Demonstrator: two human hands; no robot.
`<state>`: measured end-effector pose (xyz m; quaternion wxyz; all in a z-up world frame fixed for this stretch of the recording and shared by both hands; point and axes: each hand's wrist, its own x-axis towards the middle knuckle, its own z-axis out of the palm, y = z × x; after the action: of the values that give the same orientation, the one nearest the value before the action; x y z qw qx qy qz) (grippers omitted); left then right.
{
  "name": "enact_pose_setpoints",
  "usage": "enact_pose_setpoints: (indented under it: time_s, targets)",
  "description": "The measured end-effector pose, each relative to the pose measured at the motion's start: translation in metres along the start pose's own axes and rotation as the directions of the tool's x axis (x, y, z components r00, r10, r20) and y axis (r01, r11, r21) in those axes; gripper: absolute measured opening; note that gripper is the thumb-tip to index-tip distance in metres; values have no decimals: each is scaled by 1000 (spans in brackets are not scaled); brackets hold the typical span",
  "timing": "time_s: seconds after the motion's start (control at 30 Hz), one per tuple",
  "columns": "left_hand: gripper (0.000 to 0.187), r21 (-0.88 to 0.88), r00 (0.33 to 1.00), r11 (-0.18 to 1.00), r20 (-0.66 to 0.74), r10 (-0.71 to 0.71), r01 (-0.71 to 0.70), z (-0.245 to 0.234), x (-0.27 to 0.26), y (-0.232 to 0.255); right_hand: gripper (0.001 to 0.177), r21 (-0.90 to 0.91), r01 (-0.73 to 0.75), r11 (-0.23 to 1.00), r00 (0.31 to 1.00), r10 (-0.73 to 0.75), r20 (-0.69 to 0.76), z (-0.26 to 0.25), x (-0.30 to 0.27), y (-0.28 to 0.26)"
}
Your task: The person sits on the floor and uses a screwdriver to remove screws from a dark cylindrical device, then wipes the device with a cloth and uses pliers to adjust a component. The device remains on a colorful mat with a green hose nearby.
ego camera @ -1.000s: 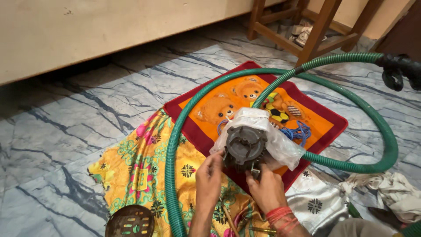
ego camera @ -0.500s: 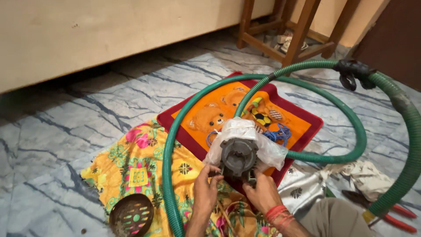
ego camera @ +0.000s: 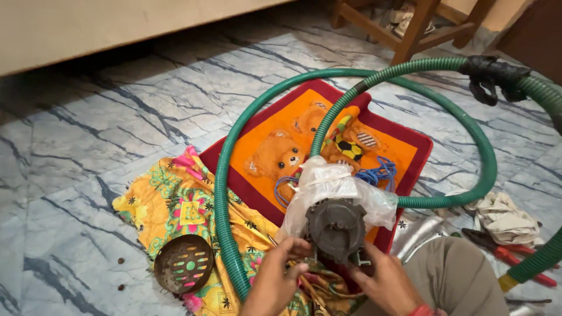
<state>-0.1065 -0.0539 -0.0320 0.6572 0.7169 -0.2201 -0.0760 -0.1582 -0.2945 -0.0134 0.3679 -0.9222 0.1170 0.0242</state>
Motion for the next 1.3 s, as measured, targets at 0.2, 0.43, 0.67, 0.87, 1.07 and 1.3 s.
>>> enact_pose_setpoints:
  time_s: [0.2, 0.43, 0.67, 0.87, 1.07, 1.3]
  targets:
    - [16, -98, 870, 949, -380, -314, 299, -20, 28, 35, 43, 128, 17, 992, 999, -11, -48, -36, 7, -7]
    - [37, 271, 977, 962, -208, 44, 14, -10, 38, 75, 41, -171, 547, 819, 809, -570, -141, -61, 32, -63]
    - [17, 372, 944, 927, -289, 163, -46, 1, 36, 80, 34, -243, 613, 752, 769, -639, -35, -65, 39, -68]
    - [14, 318, 925, 948, -349, 148, -32, 4, 40, 75, 31, -249, 581, 775, 751, -629, -202, -48, 23, -53]
    - [13, 216, 916, 976, -396, 63, 26, 10, 44, 68, 29, -71, 492, 867, 824, -491, -284, -31, 11, -45]
    - [14, 132, 871, 985, -465, 159, -109, 23, 51, 55, 33, 94, 487, 868, 857, -454, -244, -39, 15, -35]
